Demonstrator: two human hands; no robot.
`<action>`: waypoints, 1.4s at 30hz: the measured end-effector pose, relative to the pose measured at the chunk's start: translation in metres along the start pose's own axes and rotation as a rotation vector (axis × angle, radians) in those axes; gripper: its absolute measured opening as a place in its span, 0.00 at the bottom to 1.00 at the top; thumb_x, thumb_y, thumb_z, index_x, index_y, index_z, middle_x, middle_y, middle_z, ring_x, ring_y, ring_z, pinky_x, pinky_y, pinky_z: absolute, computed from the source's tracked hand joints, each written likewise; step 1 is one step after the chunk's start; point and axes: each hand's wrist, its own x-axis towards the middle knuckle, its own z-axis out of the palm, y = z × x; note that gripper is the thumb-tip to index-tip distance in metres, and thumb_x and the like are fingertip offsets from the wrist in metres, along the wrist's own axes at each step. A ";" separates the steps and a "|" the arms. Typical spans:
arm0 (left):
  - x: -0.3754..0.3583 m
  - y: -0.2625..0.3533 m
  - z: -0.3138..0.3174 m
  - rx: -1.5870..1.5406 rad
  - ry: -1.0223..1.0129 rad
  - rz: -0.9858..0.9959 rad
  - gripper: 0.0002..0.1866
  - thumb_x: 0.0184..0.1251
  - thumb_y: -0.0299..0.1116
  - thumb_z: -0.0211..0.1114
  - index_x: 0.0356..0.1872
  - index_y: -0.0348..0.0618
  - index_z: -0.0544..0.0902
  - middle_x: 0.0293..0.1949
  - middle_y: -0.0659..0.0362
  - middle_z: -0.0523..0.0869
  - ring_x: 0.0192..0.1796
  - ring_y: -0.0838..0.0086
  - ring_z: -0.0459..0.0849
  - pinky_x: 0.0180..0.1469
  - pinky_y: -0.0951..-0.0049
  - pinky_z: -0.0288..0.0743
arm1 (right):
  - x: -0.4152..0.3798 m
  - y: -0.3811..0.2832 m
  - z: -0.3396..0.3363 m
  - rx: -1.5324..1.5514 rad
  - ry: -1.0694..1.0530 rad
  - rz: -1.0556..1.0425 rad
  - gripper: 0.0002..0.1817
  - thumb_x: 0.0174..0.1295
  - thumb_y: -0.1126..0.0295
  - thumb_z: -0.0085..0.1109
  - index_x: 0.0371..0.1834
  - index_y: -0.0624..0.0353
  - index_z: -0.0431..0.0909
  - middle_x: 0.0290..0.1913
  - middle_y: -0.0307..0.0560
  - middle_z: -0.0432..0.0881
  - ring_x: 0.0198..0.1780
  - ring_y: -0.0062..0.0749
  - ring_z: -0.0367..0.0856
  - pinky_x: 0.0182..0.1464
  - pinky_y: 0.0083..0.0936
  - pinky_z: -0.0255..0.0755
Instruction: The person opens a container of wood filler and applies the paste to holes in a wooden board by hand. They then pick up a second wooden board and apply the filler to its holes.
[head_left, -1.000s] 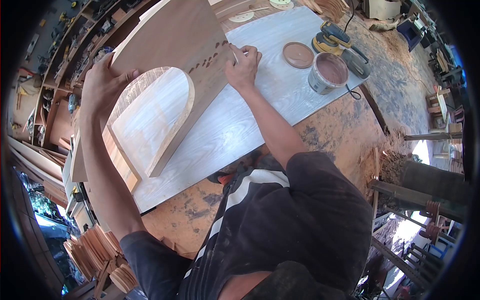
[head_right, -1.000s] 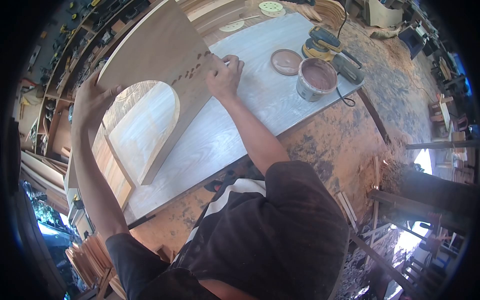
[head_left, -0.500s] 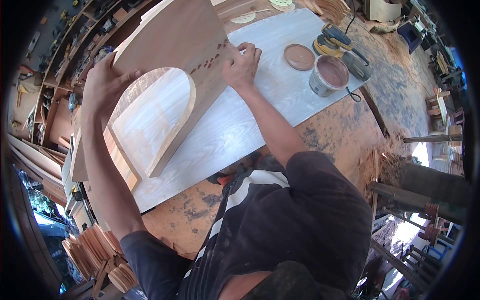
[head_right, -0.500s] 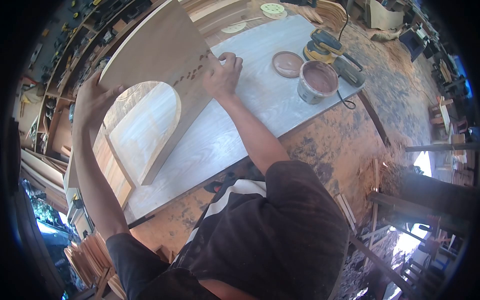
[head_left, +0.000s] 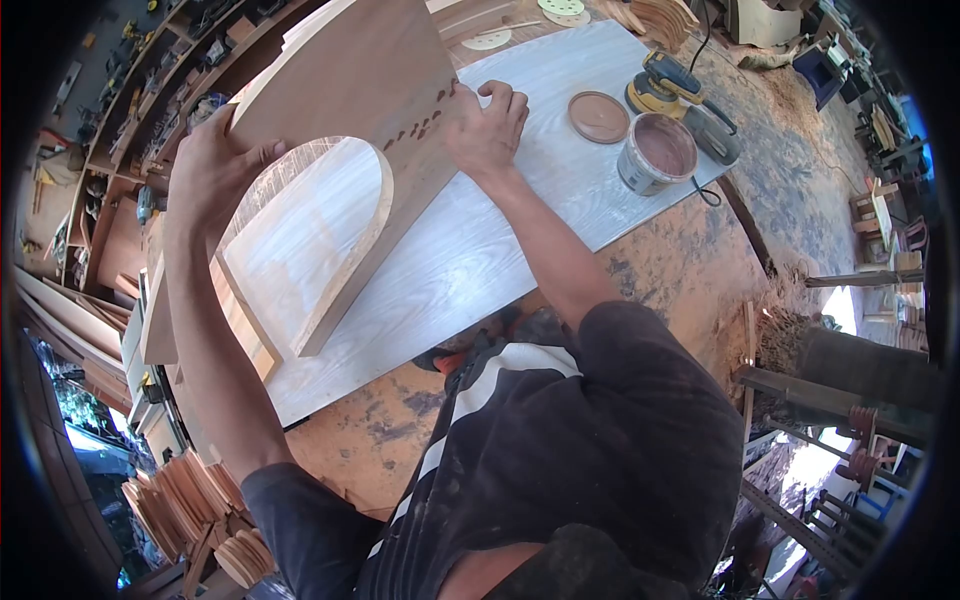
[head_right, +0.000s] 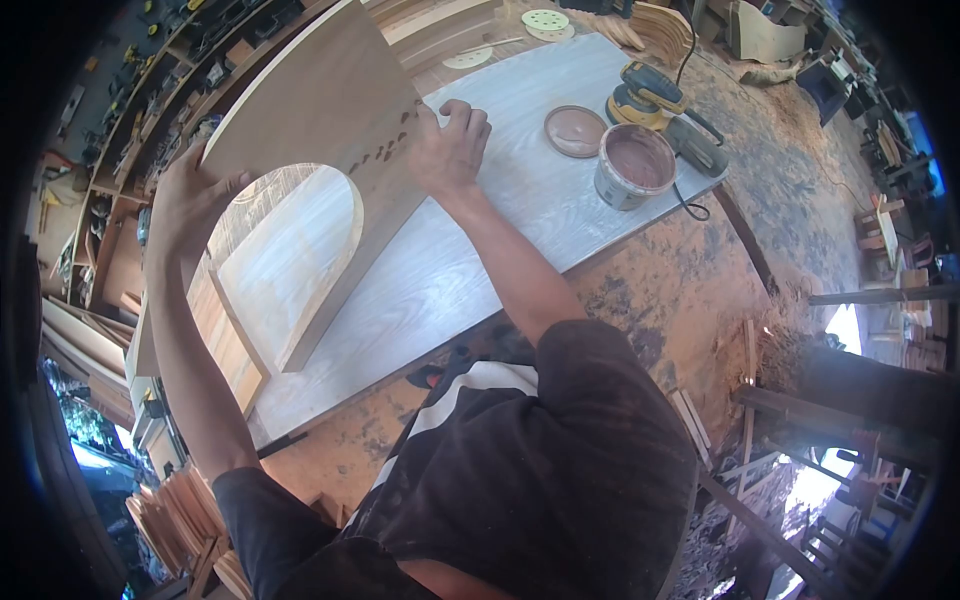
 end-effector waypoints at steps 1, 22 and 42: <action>0.001 -0.003 0.001 0.027 0.006 0.008 0.38 0.54 0.57 0.86 0.56 0.35 0.87 0.44 0.43 0.94 0.47 0.52 0.94 0.52 0.55 0.84 | 0.000 0.001 -0.001 0.006 0.002 0.020 0.22 0.56 0.70 0.67 0.56 0.54 0.88 0.54 0.52 0.73 0.56 0.53 0.68 0.57 0.52 0.65; -0.003 0.007 0.000 0.072 -0.007 -0.051 0.37 0.56 0.54 0.87 0.57 0.35 0.87 0.42 0.49 0.94 0.43 0.65 0.93 0.49 0.63 0.83 | 0.006 0.003 0.019 0.271 0.000 0.082 0.30 0.51 0.76 0.60 0.62 0.61 0.87 0.52 0.57 0.72 0.55 0.55 0.66 0.60 0.48 0.67; -0.007 0.018 -0.004 0.090 -0.022 -0.094 0.38 0.53 0.54 0.87 0.57 0.35 0.87 0.46 0.42 0.93 0.48 0.51 0.93 0.52 0.54 0.82 | 0.011 0.016 0.013 0.441 -0.058 0.238 0.24 0.57 0.74 0.63 0.59 0.52 0.91 0.51 0.54 0.72 0.56 0.51 0.67 0.64 0.46 0.68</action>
